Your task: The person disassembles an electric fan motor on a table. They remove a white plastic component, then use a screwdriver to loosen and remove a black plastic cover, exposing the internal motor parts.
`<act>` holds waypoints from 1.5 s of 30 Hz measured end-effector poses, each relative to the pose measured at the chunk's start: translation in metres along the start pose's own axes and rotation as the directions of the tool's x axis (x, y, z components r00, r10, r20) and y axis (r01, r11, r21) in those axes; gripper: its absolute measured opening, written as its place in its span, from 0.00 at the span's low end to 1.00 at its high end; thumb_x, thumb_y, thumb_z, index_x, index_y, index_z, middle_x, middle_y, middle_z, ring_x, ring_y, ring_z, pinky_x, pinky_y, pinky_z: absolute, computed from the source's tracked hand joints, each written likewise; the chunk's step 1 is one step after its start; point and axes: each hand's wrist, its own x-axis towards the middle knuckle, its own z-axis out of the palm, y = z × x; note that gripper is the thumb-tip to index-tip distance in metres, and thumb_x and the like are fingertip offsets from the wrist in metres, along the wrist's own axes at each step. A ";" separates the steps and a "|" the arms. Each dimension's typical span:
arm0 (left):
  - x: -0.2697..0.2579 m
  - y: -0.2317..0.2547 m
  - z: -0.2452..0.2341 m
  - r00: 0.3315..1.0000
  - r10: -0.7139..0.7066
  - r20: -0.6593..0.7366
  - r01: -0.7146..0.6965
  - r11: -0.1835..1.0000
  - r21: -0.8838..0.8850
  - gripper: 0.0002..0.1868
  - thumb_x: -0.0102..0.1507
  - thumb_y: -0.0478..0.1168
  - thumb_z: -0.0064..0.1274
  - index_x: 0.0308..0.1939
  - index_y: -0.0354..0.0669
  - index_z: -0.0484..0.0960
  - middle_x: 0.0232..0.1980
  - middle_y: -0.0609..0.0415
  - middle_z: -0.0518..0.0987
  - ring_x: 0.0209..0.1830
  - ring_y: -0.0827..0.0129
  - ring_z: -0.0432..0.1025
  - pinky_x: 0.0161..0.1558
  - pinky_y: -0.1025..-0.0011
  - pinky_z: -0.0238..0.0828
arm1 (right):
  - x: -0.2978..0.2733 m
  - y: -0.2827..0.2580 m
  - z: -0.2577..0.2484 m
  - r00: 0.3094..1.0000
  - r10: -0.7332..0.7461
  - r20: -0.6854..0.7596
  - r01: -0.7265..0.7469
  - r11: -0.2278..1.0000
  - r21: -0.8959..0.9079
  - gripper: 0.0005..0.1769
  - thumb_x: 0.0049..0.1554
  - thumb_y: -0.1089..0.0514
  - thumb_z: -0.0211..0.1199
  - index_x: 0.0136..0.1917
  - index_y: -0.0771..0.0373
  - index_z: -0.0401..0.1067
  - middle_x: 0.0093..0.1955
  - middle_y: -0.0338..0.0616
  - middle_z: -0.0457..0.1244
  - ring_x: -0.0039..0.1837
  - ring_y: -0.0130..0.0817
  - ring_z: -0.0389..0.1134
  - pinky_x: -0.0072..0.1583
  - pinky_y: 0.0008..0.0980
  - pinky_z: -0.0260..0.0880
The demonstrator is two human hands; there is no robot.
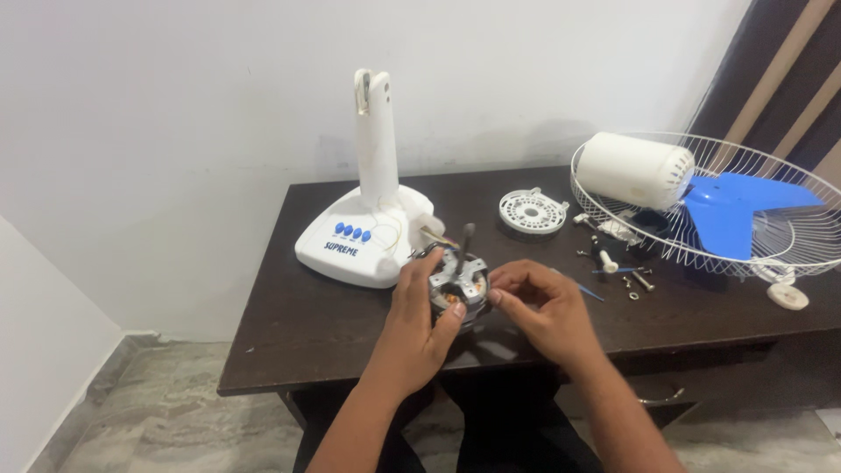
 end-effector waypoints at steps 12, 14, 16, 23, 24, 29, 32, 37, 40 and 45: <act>0.012 0.013 0.023 0.990 -0.047 0.135 0.032 0.993 0.111 0.33 0.62 0.52 0.51 0.71 0.55 0.65 0.73 0.34 0.60 0.72 0.36 0.59 0.66 0.44 0.61 | 0.010 -0.057 -0.042 0.935 0.224 0.276 0.035 0.715 -0.699 0.12 0.48 0.59 0.72 0.45 0.64 0.79 0.44 0.45 0.71 0.48 0.36 0.73 0.51 0.34 0.73; 0.015 0.011 0.025 0.994 0.008 0.110 -0.022 0.992 0.124 0.30 0.63 0.53 0.52 0.69 0.55 0.67 0.72 0.33 0.60 0.72 0.34 0.58 0.67 0.42 0.61 | 0.005 -0.051 -0.042 0.931 0.272 0.244 -0.067 0.783 -0.619 0.11 0.46 0.60 0.72 0.43 0.65 0.79 0.42 0.43 0.72 0.46 0.32 0.75 0.51 0.32 0.75; 0.019 0.005 0.022 0.991 0.008 0.131 -0.016 0.998 0.060 0.29 0.64 0.54 0.52 0.68 0.53 0.69 0.72 0.33 0.61 0.73 0.35 0.58 0.66 0.44 0.61 | -0.002 -0.040 -0.041 0.955 0.205 0.214 -0.065 0.849 -0.525 0.10 0.47 0.61 0.71 0.43 0.66 0.78 0.40 0.42 0.71 0.43 0.29 0.74 0.47 0.30 0.74; 0.035 0.000 0.011 0.988 -0.007 0.153 0.020 0.996 -0.082 0.31 0.65 0.54 0.51 0.72 0.54 0.69 0.70 0.38 0.68 0.73 0.43 0.64 0.67 0.53 0.65 | -0.016 -0.007 -0.023 0.934 0.358 0.006 -0.351 0.918 -0.185 0.06 0.56 0.60 0.69 0.41 0.66 0.78 0.36 0.37 0.67 0.37 0.20 0.63 0.39 0.24 0.62; 0.037 0.001 0.010 0.987 -0.004 0.159 0.018 0.996 -0.087 0.32 0.65 0.54 0.51 0.72 0.54 0.69 0.70 0.39 0.68 0.72 0.44 0.65 0.67 0.53 0.65 | -0.017 -0.006 -0.023 0.944 0.329 -0.002 -0.323 0.926 -0.195 0.06 0.55 0.60 0.69 0.41 0.65 0.78 0.36 0.36 0.67 0.37 0.20 0.64 0.39 0.23 0.62; 0.036 -0.001 0.011 0.988 -0.036 0.152 0.050 0.995 -0.086 0.32 0.65 0.54 0.51 0.73 0.57 0.69 0.69 0.40 0.66 0.69 0.47 0.67 0.65 0.55 0.66 | -0.019 0.000 -0.021 0.973 0.232 -0.007 -0.231 0.962 -0.147 0.05 0.55 0.62 0.68 0.40 0.65 0.76 0.38 0.33 0.67 0.38 0.19 0.65 0.40 0.22 0.64; 0.030 0.000 0.018 0.990 0.141 0.003 -0.140 0.990 -0.027 0.25 0.68 0.50 0.52 0.69 0.55 0.76 0.71 0.39 0.65 0.72 0.47 0.64 0.69 0.56 0.66 | -0.020 0.005 -0.021 0.993 0.115 0.000 -0.113 0.977 -0.181 0.04 0.54 0.62 0.68 0.40 0.65 0.75 0.40 0.32 0.66 0.40 0.18 0.66 0.41 0.22 0.67; 0.023 -0.002 0.026 0.986 0.165 -0.021 -0.161 0.980 0.113 0.15 0.70 0.47 0.53 0.61 0.57 0.82 0.72 0.45 0.67 0.74 0.49 0.64 0.71 0.55 0.64 | -0.023 0.018 -0.018 0.980 0.190 -0.055 -0.195 0.976 -0.096 0.04 0.56 0.63 0.67 0.43 0.65 0.75 0.37 0.36 0.66 0.38 0.21 0.65 0.40 0.23 0.65; 0.025 0.001 0.025 0.981 0.195 -0.008 -0.191 0.966 0.175 0.19 0.68 0.47 0.57 0.63 0.55 0.80 0.75 0.47 0.65 0.75 0.47 0.62 0.72 0.52 0.61 | -0.022 0.021 -0.019 0.978 0.200 -0.052 -0.203 0.977 -0.070 0.03 0.56 0.63 0.67 0.44 0.64 0.75 0.37 0.35 0.67 0.38 0.20 0.66 0.41 0.22 0.66; 0.025 0.009 0.021 0.986 0.139 0.089 -0.150 0.981 0.126 0.38 0.52 0.47 0.70 0.63 0.51 0.70 0.77 0.45 0.58 0.76 0.43 0.54 0.69 0.50 0.57 | -0.023 0.020 -0.018 0.973 0.227 -0.042 -0.229 0.970 -0.081 0.04 0.55 0.64 0.67 0.44 0.65 0.75 0.38 0.35 0.69 0.40 0.19 0.69 0.43 0.21 0.69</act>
